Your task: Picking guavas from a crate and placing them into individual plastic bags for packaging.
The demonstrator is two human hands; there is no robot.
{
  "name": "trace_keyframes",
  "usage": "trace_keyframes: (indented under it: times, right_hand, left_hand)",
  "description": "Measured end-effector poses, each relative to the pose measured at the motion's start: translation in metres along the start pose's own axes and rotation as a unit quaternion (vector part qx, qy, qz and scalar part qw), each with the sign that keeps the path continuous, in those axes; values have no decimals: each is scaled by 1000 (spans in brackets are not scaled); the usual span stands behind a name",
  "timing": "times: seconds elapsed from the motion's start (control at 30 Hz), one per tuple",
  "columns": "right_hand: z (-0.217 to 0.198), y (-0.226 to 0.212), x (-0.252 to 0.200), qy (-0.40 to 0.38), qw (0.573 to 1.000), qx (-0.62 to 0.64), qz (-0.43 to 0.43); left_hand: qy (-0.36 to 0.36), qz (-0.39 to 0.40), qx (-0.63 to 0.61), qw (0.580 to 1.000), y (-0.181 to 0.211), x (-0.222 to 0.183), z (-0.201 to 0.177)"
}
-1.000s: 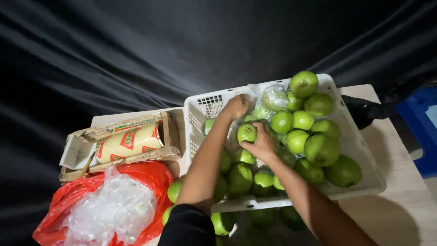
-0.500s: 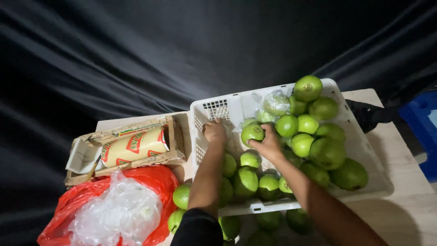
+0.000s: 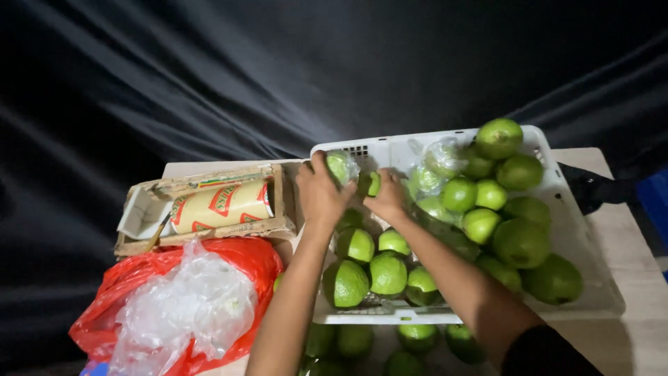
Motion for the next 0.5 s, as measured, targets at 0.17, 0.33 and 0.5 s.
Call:
trace_keyframes:
  times: [0.17, 0.33, 0.5]
  right_hand:
    - [50, 11, 30, -40, 996, -70, 38]
    - [55, -26, 24, -101, 992, -58, -42]
    - [54, -29, 11, -128, 991, -36, -29]
  left_hand:
    - [21, -13, -299, 954, -14, -34, -45]
    - [29, -99, -456, 884, -43, -61, -43]
    - [15, -210, -610, 764, -55, -60, -22]
Point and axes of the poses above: each hand's wrist, its own x-axis towards the middle knuckle, its own z-axis out of the palm, y = z × x, the point moved 7 cm from there along x, towards the middle knuckle, and after that the axes turned 10 degrees about -z, right-handed, at the moved point
